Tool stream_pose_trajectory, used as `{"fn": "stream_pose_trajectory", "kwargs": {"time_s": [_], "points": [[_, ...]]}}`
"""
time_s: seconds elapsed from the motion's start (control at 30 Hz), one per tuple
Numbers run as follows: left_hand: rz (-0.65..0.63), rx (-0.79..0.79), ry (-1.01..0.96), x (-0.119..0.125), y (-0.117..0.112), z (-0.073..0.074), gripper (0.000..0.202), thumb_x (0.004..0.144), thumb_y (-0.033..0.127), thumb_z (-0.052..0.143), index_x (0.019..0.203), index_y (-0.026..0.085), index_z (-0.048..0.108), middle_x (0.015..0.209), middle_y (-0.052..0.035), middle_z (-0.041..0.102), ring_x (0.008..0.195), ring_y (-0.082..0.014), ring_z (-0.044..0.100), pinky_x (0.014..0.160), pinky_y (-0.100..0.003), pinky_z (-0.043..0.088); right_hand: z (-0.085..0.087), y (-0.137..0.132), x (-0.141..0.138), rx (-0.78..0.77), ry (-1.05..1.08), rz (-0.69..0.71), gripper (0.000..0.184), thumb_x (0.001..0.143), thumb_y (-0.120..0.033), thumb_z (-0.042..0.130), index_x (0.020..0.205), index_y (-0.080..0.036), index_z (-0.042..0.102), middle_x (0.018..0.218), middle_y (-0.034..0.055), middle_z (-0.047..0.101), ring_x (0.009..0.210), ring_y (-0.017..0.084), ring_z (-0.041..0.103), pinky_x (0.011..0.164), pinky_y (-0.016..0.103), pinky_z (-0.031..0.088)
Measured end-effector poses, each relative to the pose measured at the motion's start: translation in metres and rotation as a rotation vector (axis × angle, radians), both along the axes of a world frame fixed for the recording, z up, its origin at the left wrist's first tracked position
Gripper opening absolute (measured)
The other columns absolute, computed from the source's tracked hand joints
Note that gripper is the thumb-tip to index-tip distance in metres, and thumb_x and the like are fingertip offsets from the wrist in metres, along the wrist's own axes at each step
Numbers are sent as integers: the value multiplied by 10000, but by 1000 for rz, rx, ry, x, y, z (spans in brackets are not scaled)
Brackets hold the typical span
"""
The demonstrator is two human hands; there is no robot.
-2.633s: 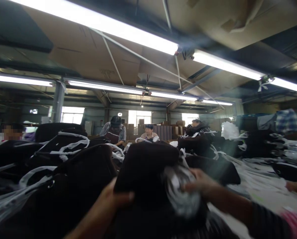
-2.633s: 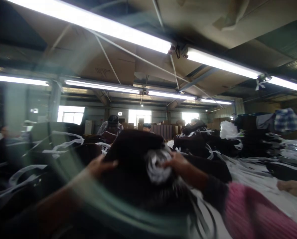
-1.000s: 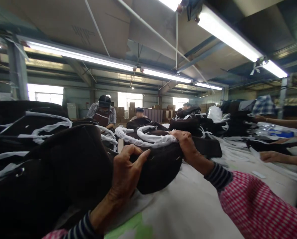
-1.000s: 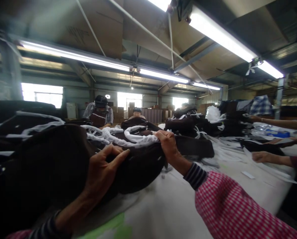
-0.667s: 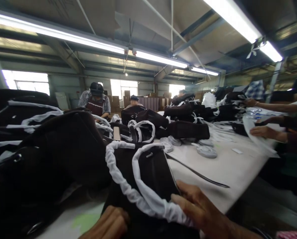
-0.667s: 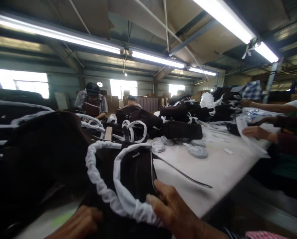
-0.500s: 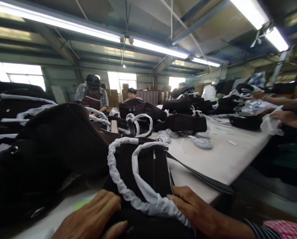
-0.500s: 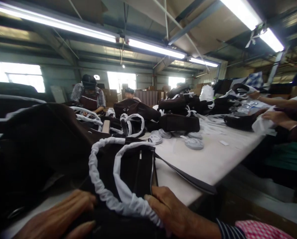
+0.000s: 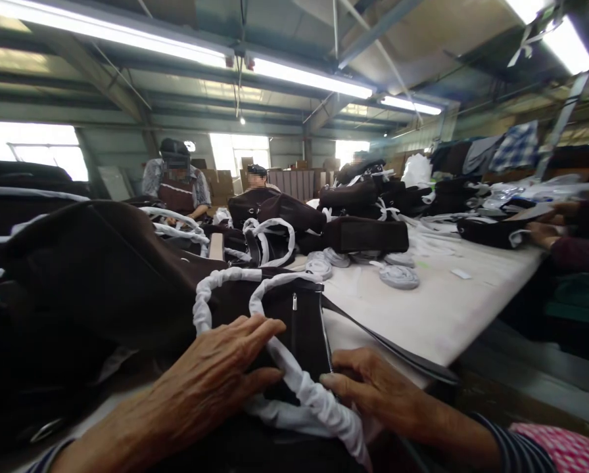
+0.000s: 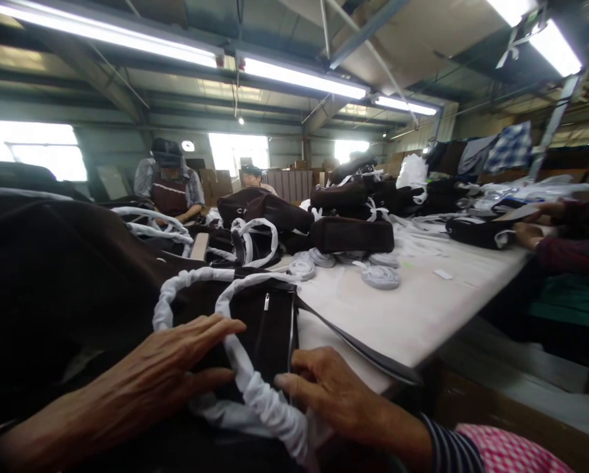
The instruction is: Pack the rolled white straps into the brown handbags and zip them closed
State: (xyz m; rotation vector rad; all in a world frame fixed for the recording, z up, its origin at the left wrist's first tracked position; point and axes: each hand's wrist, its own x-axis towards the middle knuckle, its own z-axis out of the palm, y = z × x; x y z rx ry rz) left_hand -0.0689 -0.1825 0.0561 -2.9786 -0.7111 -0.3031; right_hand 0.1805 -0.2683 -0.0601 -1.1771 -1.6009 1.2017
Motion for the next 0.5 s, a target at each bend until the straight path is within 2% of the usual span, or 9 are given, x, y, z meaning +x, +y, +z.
{"fn": "stream_pose_trajectory", "kwargs": {"time_s": [0.1,0.17,0.23,0.27,0.33,0.4,0.43,0.5], "points": [[-60,-68,44,3,2,8,222,1004,341,512,1098,313,711,1075,8,751,932,-189,712,803,-240,559,-6,8,14,-1,-102,-93,325,963,-454,590,869,-161,695,691,-8,646,636,126,550,604,238,373],[-102,-90,60,0,2,15,255,1008,323,480,943,303,726,960,17,753,817,-168,699,743,-219,557,-11,12,22,14,-97,-147,275,958,-421,592,975,-173,708,729,2,674,673,140,584,628,244,403],[-101,-86,49,-10,2,18,220,994,358,514,975,314,729,1004,17,753,847,-172,701,750,-213,566,-15,14,28,57,-123,-217,242,951,-378,588,1029,-183,709,803,21,697,729,158,609,666,257,440],[-81,-74,42,-18,3,17,197,982,369,544,1050,330,725,1080,17,749,922,-183,706,800,-220,573,-17,12,31,84,-159,-241,223,944,-344,586,1041,-186,709,854,33,707,754,166,618,695,268,463],[-6,-26,45,-37,7,10,284,955,370,606,1229,366,679,1278,15,699,1142,-222,666,975,-278,553,-20,6,36,153,-267,-225,226,914,-257,588,1097,-199,708,1014,61,718,839,186,645,797,299,510],[48,38,67,-59,12,-2,400,937,358,639,1335,396,624,1423,24,622,1308,-251,574,1105,-344,485,-23,-5,40,246,-374,-101,417,875,-189,601,1287,-229,651,1292,94,656,1080,235,649,983,355,505],[38,69,75,-69,15,-9,419,933,353,643,1347,411,617,1444,39,608,1335,-251,553,1126,-352,466,-25,-10,41,293,-414,-16,561,856,-170,614,1409,-250,570,1439,101,567,1240,264,591,1078,389,465],[-23,97,66,-87,19,-20,429,935,328,624,1350,437,619,1422,71,630,1331,-237,556,1154,-350,429,-30,-21,41,358,-471,134,815,820,-153,654,1569,-292,364,1626,91,352,1472,299,377,1194,436,362]]}}
